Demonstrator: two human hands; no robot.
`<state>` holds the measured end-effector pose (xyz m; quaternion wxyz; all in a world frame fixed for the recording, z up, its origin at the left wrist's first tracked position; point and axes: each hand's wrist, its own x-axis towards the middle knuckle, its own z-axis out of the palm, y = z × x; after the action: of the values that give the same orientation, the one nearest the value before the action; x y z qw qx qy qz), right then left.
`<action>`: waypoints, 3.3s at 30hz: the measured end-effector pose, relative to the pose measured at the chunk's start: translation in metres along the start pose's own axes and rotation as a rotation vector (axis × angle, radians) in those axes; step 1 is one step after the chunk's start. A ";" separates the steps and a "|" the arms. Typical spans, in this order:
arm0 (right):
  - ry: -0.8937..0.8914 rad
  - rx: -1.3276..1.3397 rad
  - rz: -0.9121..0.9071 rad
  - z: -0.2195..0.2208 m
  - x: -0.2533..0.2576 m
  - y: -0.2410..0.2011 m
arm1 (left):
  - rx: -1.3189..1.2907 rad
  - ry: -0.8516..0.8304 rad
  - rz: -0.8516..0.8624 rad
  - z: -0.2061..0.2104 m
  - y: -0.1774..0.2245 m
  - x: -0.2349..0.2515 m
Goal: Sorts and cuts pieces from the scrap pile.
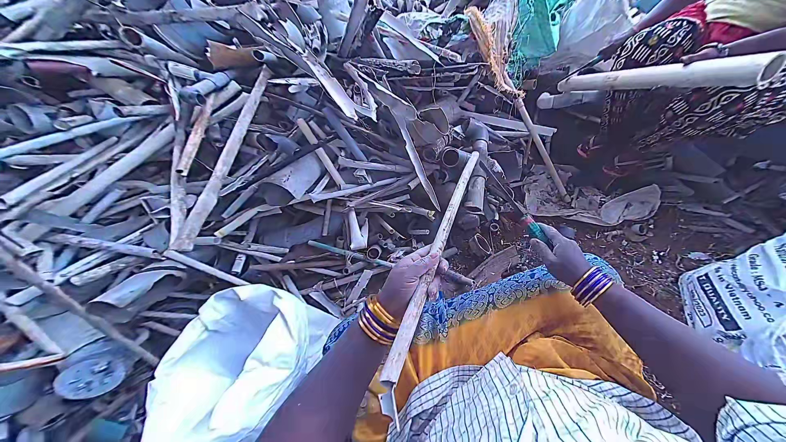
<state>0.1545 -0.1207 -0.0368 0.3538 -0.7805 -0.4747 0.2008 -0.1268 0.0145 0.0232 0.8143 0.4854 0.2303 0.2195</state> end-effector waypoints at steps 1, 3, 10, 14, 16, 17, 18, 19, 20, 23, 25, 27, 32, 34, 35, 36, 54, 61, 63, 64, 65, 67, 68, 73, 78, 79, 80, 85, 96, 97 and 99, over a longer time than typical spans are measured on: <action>0.102 0.228 0.047 0.006 0.004 0.000 | -0.008 0.014 0.036 0.007 0.008 0.008; 0.196 0.740 0.089 0.015 0.001 -0.017 | 0.022 0.008 0.094 0.023 0.024 0.023; 0.265 1.433 0.155 0.006 0.009 -0.077 | 0.886 -0.214 0.100 0.076 0.032 0.076; 0.429 1.603 0.208 -0.007 0.026 -0.078 | 1.661 -0.259 0.188 0.079 0.018 0.090; 0.471 1.556 0.146 -0.009 0.031 -0.072 | 1.744 -0.178 0.280 0.067 0.010 0.092; 0.494 1.482 0.104 -0.010 0.034 -0.069 | 1.751 -0.135 0.325 0.062 0.008 0.091; 0.517 1.381 0.061 -0.012 0.038 -0.065 | 1.735 -0.064 0.501 0.055 0.002 0.089; 0.533 1.258 0.027 -0.014 0.042 -0.060 | 1.716 0.025 0.772 0.049 -0.003 0.088; 0.533 1.113 -0.007 -0.017 0.046 -0.054 | 1.702 0.119 1.062 0.046 -0.006 0.087; 0.468 0.556 -0.043 -0.028 0.057 -0.038 | 1.743 0.384 1.576 0.048 0.008 0.070; 0.365 0.266 -0.029 -0.036 0.056 -0.042 | 1.852 0.529 1.648 0.047 0.019 0.056; 0.243 0.070 -0.002 -0.039 0.051 -0.047 | 2.023 0.642 1.501 0.038 0.021 0.046; -0.012 -0.143 -0.041 -0.041 0.042 -0.044 | 2.162 0.510 0.995 0.002 0.010 0.040; -0.015 -0.090 -0.108 -0.036 0.037 -0.030 | 2.101 0.363 0.635 -0.003 -0.003 0.031; 0.018 -0.001 -0.134 -0.031 0.032 -0.021 | 2.021 0.282 0.269 0.001 -0.007 0.024; 0.031 0.102 -0.120 -0.031 0.028 -0.016 | 1.891 0.209 -0.089 0.004 -0.008 0.025; -0.469 -0.588 -0.244 0.012 -0.019 0.014 | 1.065 0.421 -0.168 -0.043 -0.062 0.061; -0.176 -0.555 0.319 -0.036 0.041 0.041 | 0.734 0.410 -0.139 -0.052 -0.071 0.064; -0.252 -0.557 0.101 -0.021 0.021 0.031 | 0.764 0.424 -0.105 -0.054 -0.074 0.066; -0.339 -0.572 -0.040 -0.013 0.009 0.025 | 0.848 0.443 -0.094 -0.053 -0.073 0.066; -0.412 -0.596 -0.151 -0.007 0.002 0.023 | 0.932 0.456 -0.104 -0.049 -0.068 0.066; -0.382 -0.617 -0.226 -0.009 0.002 0.031 | 1.043 0.477 -0.088 -0.045 -0.064 0.065; -0.306 -0.598 -0.155 -0.015 0.008 0.038 | 1.068 0.491 -0.052 -0.044 -0.066 0.064; -0.231 -0.567 0.060 -0.025 0.015 0.041 | 1.083 0.522 0.017 -0.042 -0.068 0.062; -0.241 -0.593 -0.090 -0.015 0.007 0.052 | 1.068 0.512 0.033 -0.044 -0.069 0.060; -0.151 -0.558 0.002 -0.016 0.013 0.057 | 1.070 0.493 0.036 -0.043 -0.069 0.059; -0.106 -0.542 0.047 -0.017 0.015 0.056 | 1.078 0.474 0.039 -0.043 -0.071 0.058; -0.308 -0.657 -0.220 -0.016 0.001 0.041 | 1.124 0.497 0.098 -0.046 -0.075 0.057; -0.019 -0.570 -0.073 -0.002 -0.005 0.055 | 1.411 0.573 0.257 -0.042 -0.077 0.048; -0.030 -0.573 -0.076 -0.004 -0.006 0.052 | 1.431 0.581 0.302 -0.042 -0.081 0.048; -0.138 -0.636 -0.222 -0.004 -0.011 0.045 | 1.429 0.591 0.353 -0.045 -0.083 0.049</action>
<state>0.1786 -0.1453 -0.0678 0.0794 -0.7799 -0.6183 0.0555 -0.1032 0.0380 -0.0781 0.1637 0.8417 0.4416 0.2641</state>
